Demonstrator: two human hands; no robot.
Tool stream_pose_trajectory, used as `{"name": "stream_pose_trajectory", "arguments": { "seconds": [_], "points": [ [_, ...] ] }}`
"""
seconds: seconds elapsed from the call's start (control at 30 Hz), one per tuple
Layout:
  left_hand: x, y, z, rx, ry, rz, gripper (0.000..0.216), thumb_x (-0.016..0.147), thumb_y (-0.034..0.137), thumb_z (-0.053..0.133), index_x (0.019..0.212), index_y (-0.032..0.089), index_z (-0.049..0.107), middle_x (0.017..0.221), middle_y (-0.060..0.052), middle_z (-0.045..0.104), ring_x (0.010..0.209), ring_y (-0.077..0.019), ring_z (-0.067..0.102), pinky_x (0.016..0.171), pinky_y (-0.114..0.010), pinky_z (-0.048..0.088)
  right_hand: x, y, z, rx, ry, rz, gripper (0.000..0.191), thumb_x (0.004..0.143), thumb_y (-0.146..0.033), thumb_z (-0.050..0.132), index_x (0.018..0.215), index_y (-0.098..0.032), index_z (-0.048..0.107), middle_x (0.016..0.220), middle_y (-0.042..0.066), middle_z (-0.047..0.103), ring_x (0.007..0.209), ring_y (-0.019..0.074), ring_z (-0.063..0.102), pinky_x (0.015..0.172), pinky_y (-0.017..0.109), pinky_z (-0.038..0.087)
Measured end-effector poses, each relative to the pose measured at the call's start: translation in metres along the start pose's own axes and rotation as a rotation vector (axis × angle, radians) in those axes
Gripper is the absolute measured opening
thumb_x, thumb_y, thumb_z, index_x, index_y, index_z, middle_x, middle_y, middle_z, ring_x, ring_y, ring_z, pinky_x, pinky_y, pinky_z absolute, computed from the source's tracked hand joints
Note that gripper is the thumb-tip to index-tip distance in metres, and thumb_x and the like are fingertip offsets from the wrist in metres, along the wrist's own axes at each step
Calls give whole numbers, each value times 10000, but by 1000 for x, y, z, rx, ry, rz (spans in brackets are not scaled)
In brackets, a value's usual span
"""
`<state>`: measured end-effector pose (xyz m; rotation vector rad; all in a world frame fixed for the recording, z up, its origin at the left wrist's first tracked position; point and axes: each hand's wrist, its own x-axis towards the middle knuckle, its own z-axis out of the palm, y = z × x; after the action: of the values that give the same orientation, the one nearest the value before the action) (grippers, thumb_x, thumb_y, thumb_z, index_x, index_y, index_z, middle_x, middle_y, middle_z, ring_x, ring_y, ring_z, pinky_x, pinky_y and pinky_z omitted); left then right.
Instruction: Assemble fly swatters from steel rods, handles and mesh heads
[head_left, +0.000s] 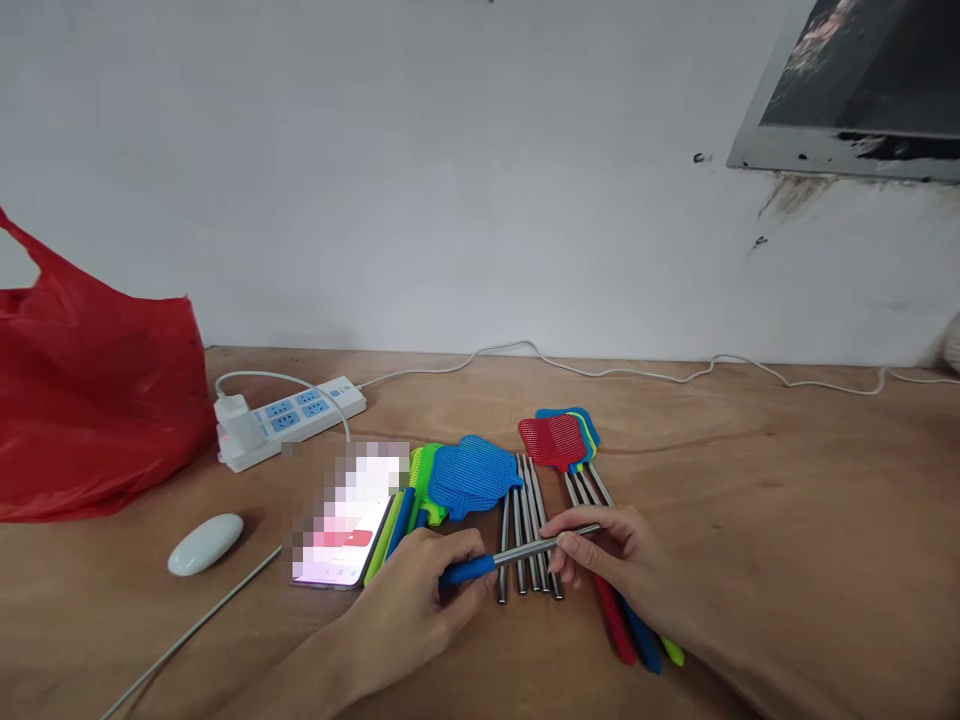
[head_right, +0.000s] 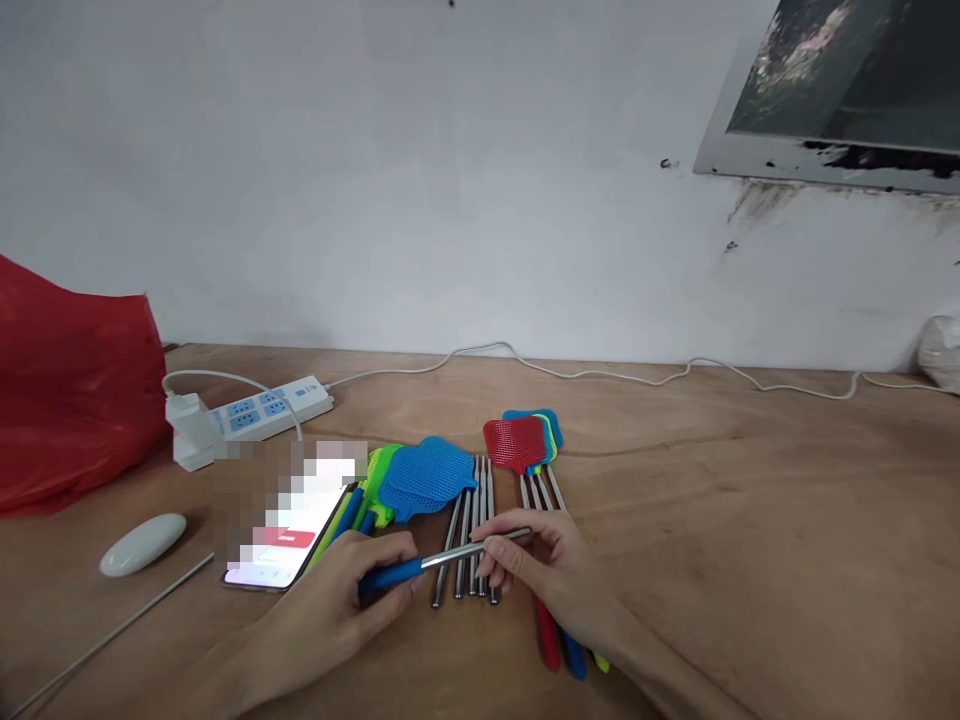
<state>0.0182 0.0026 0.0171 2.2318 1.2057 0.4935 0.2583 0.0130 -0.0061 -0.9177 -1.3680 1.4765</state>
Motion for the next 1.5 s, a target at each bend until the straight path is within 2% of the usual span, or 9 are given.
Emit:
{"name": "stream_pose_trajectory", "arguments": {
  "seconds": [0.27, 0.53, 0.67, 0.77, 0.9, 1.0, 1.1, 1.3, 1.5],
  "points": [
    [1, 0, 2, 16, 19, 6, 235, 942, 326, 475, 741, 224, 541, 610, 40, 500, 577, -152, 493, 543, -266, 311, 0, 6, -3, -25, 117, -78, 214, 801, -411, 804, 820, -207, 742, 681, 32, 765, 578, 141, 682, 547, 234, 554],
    [-3, -1, 7, 25, 56, 4, 214, 886, 415, 593, 781, 230, 604, 707, 18, 633, 675, -183, 567, 635, -282, 405, -1, 4, 0, 67, 48, -45, 185, 811, -374, 802, 835, -203, 735, 706, 40, 780, 606, 154, 709, 554, 239, 570],
    [-7, 4, 2, -81, 84, 117, 244, 918, 464, 570, 929, 228, 634, 853, -20, 677, 776, -208, 616, 700, -303, 478, 2, -4, 1, 161, -2, 5, 274, 824, -451, 779, 868, -182, 753, 715, 52, 762, 602, 159, 704, 516, 229, 554],
    [-7, 0, -5, -146, 111, 255, 286, 1001, 428, 446, 1079, 223, 631, 986, -56, 685, 897, -224, 644, 795, -327, 525, 5, -12, -2, 274, 129, 41, 364, 745, -516, 831, 799, -166, 747, 600, 17, 692, 508, 118, 639, 454, 181, 503],
    [-2, -16, -8, 110, 193, 279, 355, 1057, 355, 378, 1356, 250, 536, 1428, -76, 571, 1320, -274, 515, 1102, -439, 431, 9, -16, -11, 376, 360, 39, 405, 700, -526, 861, 748, -166, 683, 569, -39, 599, 426, 57, 503, 366, 129, 388],
    [2, -25, -3, 366, 184, 265, 469, 1050, 399, 432, 1490, 237, 427, 1564, -79, 447, 1449, -306, 380, 1176, -528, 344, 11, -11, -18, 378, 416, 49, 415, 745, -544, 820, 763, -186, 612, 642, -43, 624, 383, 27, 397, 329, 127, 299],
    [6, -25, 1, 488, 121, 278, 514, 1042, 443, 460, 1505, 220, 427, 1583, -93, 414, 1466, -307, 357, 1182, -538, 340, 13, -8, -21, 364, 406, 76, 437, 784, -591, 765, 775, -200, 569, 579, -51, 601, 364, 27, 334, 353, 139, 286],
    [9, -21, 3, 576, 89, 305, 497, 1044, 480, 442, 1412, 167, 557, 1573, -150, 408, 1459, -340, 360, 1164, -564, 354, 15, -11, -21, 327, 402, 113, 445, 751, -582, 777, 755, -204, 543, 518, -57, 556, 387, 51, 367, 377, 162, 275],
    [9, -22, 2, 600, 74, 328, 525, 1044, 479, 444, 1422, 127, 537, 1501, -157, 514, 1416, -342, 434, 1153, -576, 367, 13, -13, -21, 351, 359, 154, 440, 772, -575, 766, 763, -209, 520, 521, -68, 549, 381, 45, 325, 389, 163, 271]
  ]
}}
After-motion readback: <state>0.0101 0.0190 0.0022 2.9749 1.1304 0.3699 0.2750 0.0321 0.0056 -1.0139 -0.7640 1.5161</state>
